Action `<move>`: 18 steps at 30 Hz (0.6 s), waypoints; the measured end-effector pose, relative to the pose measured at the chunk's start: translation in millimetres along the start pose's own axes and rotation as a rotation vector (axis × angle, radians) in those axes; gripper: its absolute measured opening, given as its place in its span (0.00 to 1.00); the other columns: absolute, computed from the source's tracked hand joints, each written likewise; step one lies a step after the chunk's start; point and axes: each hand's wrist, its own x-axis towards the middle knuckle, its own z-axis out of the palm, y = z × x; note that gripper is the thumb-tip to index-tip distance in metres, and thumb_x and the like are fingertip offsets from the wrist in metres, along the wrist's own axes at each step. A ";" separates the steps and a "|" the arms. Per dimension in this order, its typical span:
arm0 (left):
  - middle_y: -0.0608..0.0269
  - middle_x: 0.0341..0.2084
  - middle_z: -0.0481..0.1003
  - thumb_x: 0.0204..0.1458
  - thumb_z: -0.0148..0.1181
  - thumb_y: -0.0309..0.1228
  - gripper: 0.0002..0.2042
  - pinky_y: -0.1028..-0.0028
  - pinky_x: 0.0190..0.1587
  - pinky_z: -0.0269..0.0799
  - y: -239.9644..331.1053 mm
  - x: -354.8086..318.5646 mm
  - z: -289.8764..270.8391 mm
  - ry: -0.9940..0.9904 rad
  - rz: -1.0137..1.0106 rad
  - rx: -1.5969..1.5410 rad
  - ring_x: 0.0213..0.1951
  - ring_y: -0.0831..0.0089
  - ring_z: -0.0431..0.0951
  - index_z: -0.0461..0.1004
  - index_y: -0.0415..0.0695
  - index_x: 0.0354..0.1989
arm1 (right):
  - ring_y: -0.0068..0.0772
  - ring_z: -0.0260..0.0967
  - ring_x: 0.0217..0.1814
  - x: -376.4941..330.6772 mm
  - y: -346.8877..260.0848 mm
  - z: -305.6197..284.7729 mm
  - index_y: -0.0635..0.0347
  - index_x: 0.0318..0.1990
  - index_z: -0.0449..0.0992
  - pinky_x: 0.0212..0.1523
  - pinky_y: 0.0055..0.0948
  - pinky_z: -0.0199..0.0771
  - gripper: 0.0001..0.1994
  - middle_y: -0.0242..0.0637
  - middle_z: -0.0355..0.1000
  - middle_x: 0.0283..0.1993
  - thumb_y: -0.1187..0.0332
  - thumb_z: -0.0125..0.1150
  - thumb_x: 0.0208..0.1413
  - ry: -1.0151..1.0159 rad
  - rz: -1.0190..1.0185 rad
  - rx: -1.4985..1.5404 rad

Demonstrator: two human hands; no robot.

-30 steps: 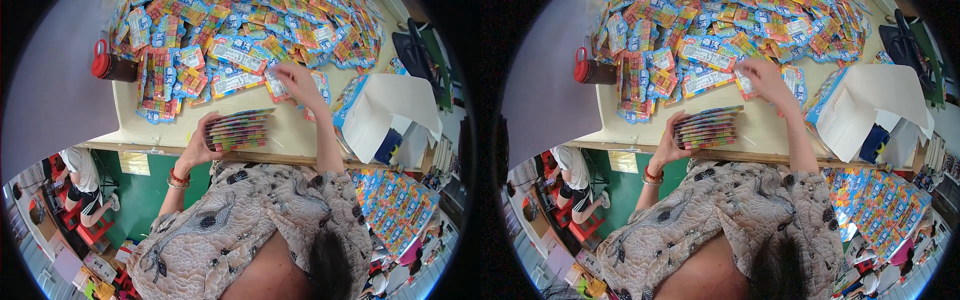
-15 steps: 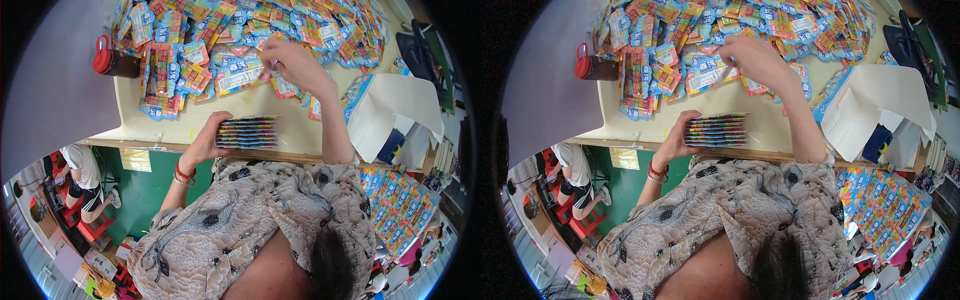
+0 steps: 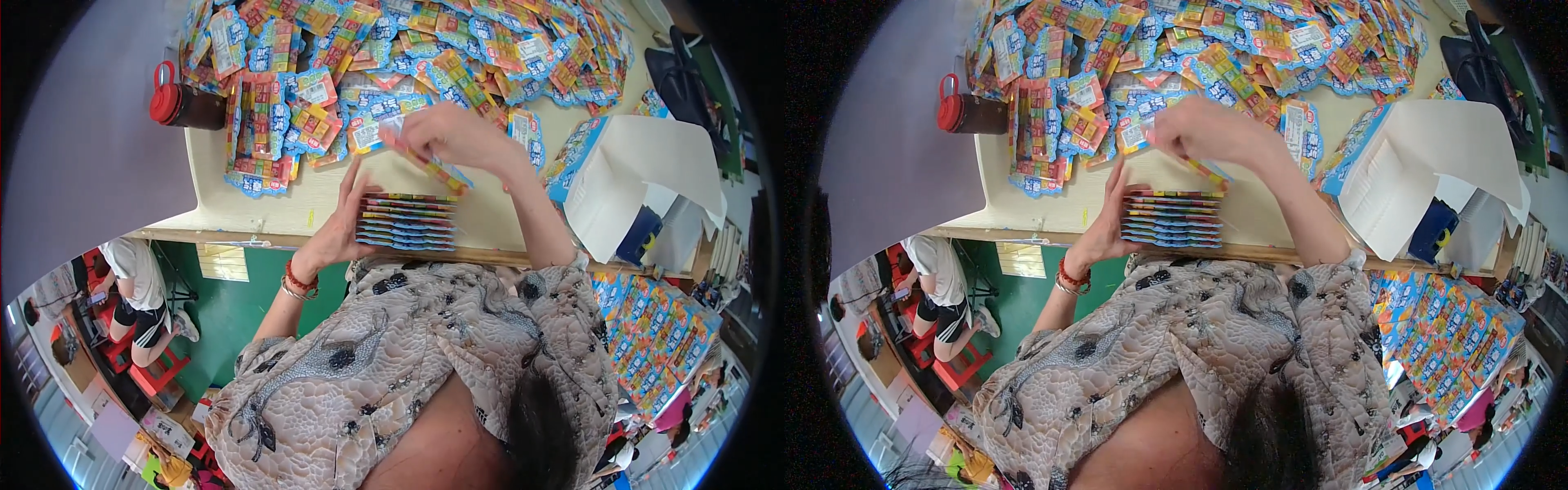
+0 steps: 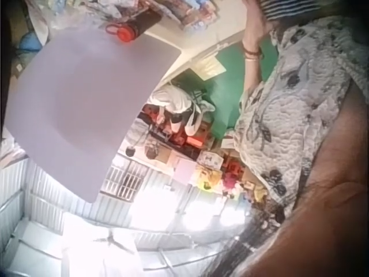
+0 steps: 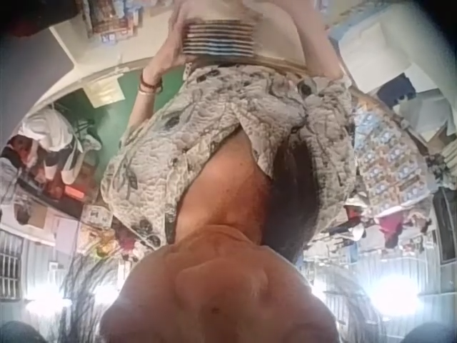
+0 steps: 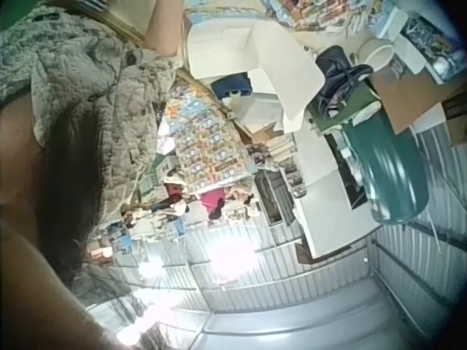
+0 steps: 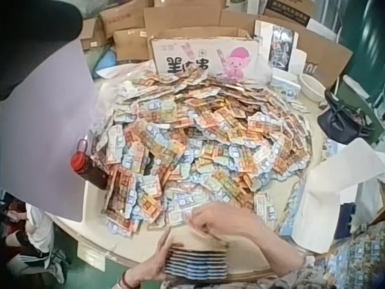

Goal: Counting and packaging small product packets into cardboard display boxes.

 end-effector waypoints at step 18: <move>0.50 0.59 0.57 0.27 0.74 0.27 0.47 0.56 0.65 0.55 27.2 8.4 -2.1 -0.013 -0.070 0.487 0.62 0.51 0.58 0.56 0.45 0.63 | 0.34 0.71 0.45 23.2 42.2 60.2 0.56 0.49 0.69 0.42 0.34 0.76 0.21 0.34 0.69 0.38 0.64 0.64 0.45 0.096 0.018 -0.941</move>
